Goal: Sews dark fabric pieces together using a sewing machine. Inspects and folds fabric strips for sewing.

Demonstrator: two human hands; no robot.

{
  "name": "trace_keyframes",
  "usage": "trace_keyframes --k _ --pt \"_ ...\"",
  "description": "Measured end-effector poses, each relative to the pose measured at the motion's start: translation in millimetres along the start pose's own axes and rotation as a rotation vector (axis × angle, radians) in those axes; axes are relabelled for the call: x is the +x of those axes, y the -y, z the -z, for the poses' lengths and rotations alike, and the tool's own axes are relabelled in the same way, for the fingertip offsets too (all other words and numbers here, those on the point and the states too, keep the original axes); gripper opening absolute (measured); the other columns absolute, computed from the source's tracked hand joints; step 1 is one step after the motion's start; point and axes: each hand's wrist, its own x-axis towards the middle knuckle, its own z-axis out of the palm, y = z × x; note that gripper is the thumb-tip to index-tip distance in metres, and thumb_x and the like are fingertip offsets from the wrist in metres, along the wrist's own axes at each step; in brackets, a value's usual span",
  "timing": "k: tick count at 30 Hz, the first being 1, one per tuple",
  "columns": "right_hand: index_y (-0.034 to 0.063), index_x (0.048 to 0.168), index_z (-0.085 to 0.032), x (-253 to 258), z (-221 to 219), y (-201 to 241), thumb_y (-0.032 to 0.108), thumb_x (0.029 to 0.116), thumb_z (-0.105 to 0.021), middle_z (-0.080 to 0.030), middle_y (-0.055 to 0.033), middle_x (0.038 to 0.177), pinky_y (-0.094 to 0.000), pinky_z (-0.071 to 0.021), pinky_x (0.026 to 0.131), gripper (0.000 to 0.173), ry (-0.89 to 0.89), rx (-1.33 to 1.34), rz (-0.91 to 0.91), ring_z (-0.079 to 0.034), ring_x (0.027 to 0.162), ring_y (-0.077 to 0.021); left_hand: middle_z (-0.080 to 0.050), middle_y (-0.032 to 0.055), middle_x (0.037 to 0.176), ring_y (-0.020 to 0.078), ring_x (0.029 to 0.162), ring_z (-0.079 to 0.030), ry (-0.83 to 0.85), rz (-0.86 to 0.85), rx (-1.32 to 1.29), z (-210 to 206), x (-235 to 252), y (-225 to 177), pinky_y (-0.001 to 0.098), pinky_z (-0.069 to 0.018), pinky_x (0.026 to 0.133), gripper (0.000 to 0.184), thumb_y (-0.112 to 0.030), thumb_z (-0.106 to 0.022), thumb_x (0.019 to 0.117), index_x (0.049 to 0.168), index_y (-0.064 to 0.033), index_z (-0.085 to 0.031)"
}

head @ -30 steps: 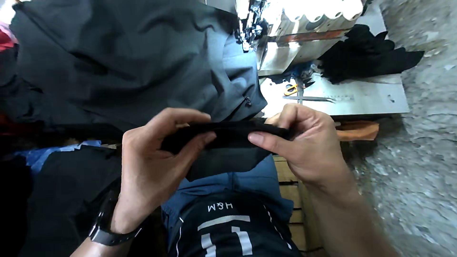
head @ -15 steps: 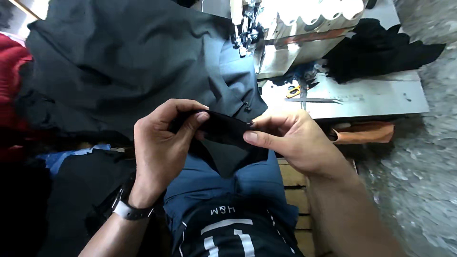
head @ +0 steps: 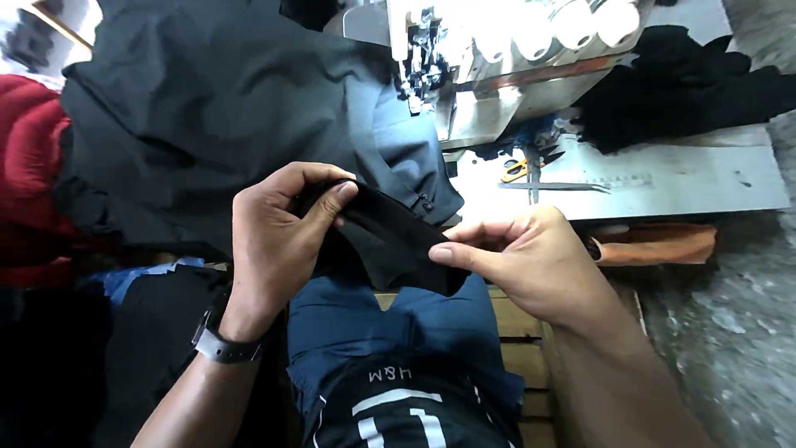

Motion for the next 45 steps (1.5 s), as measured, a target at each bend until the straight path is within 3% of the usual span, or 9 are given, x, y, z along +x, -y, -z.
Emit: trace_keyframes --k 8,12,15,18,21,26,39,42,45 --pt "0.0110 0.092 -0.081 12 -3 -9 0.018 0.0876 -0.081 -0.076 0.0021 0.078 -0.0178 -0.0606 0.064 0.008 -0.085 0.088 0.051 -0.071 0.070 -0.0041 -0.073 -0.0034 0.098 0.0048 0.073 -0.069 -0.011 0.010 0.027 -6 17 12 0.0198 -0.0609 0.061 0.015 -0.007 -0.072 0.0950 0.110 -0.0079 -0.072" --pt "0.0077 0.093 -0.080 36 -11 -12 0.015 0.0909 -0.078 -0.076 0.0023 0.080 -0.0156 -0.0594 0.064 0.008 -0.096 0.211 0.084 -0.069 0.070 -0.0017 -0.073 -0.0077 0.101 -0.0007 0.081 -0.068 0.010 -0.231 0.191 12 52 4 0.0160 -0.0586 0.070 0.014 -0.011 -0.071 0.0961 0.110 -0.0092 -0.072" --pt "0.0114 0.094 -0.078 65 -8 -24 0.016 0.0882 -0.080 -0.073 0.0058 0.076 -0.0145 -0.0569 0.059 0.008 -0.190 0.152 0.107 -0.067 0.064 -0.0001 -0.073 0.0008 0.100 0.0019 0.087 -0.068 -0.095 -0.427 0.411 -6 98 4 0.0188 -0.0562 0.077 0.015 -0.012 -0.073 0.0952 0.106 -0.0023 -0.072" --pt "0.0158 0.108 -0.071 91 6 -45 0.020 0.0843 -0.083 -0.068 0.0074 0.067 -0.0164 -0.0534 0.054 0.027 -0.216 0.122 0.009 -0.061 0.056 -0.0020 -0.072 0.0036 0.100 0.0059 0.092 -0.069 -0.140 -0.435 0.442 -41 125 36 0.0220 -0.0558 0.081 0.015 -0.011 -0.073 0.0947 0.107 -0.0036 -0.071" --pt "0.0150 0.121 -0.072 102 16 -57 0.024 0.0867 -0.082 -0.072 0.0055 0.070 -0.0184 -0.0563 0.059 0.037 -0.080 0.217 -0.128 -0.065 0.059 -0.0035 -0.072 0.0029 0.099 0.0059 0.091 -0.069 -0.118 -0.401 0.332 -58 133 65 0.0218 -0.0570 0.080 0.017 -0.009 -0.075 0.0929 0.107 -0.0029 -0.068" --pt "0.0097 0.099 -0.075 102 17 -62 0.024 0.0867 -0.081 -0.071 0.0055 0.068 -0.0155 -0.0529 0.055 0.020 -0.038 0.267 -0.165 -0.063 0.058 -0.0015 -0.071 0.0042 0.098 0.0076 0.091 -0.069 -0.076 -0.409 0.213 -63 137 82 0.0231 -0.0578 0.080 0.019 -0.003 -0.077 0.0894 0.105 -0.0002 -0.065" --pt "0.0149 0.087 -0.073 92 11 -56 0.029 0.0911 -0.076 -0.063 0.0103 0.062 -0.0115 -0.0429 0.046 0.015 -0.144 0.123 -0.066 -0.054 0.052 0.0030 -0.072 0.0028 0.096 0.0058 0.089 -0.069 -0.070 -0.381 0.282 -62 136 82 0.0210 -0.0561 0.078 0.018 -0.008 -0.078 0.0898 0.102 -0.0025 -0.067" --pt "0.0178 0.086 -0.072 93 7 -63 0.032 0.0911 -0.075 -0.061 0.0118 0.075 -0.0098 -0.0437 0.057 0.016 -0.191 0.034 0.011 -0.055 0.067 0.0042 -0.072 0.0042 0.097 0.0068 0.091 -0.069 -0.062 -0.381 0.293 -62 137 82 0.0220 -0.0559 0.080 0.016 -0.008 -0.077 0.0902 0.102 -0.0019 -0.067" --pt "0.0163 0.081 -0.070 98 7 -68 0.027 0.0908 -0.076 -0.068 0.0044 0.095 -0.0155 -0.0536 0.072 0.015 -0.156 0.108 0.052 -0.064 0.086 -0.0035 -0.071 0.0037 0.096 0.0061 0.091 -0.068 -0.058 -0.381 0.314 -62 139 82 0.0214 -0.0554 0.080 0.016 -0.008 -0.077 0.0906 0.102 -0.0020 -0.068"
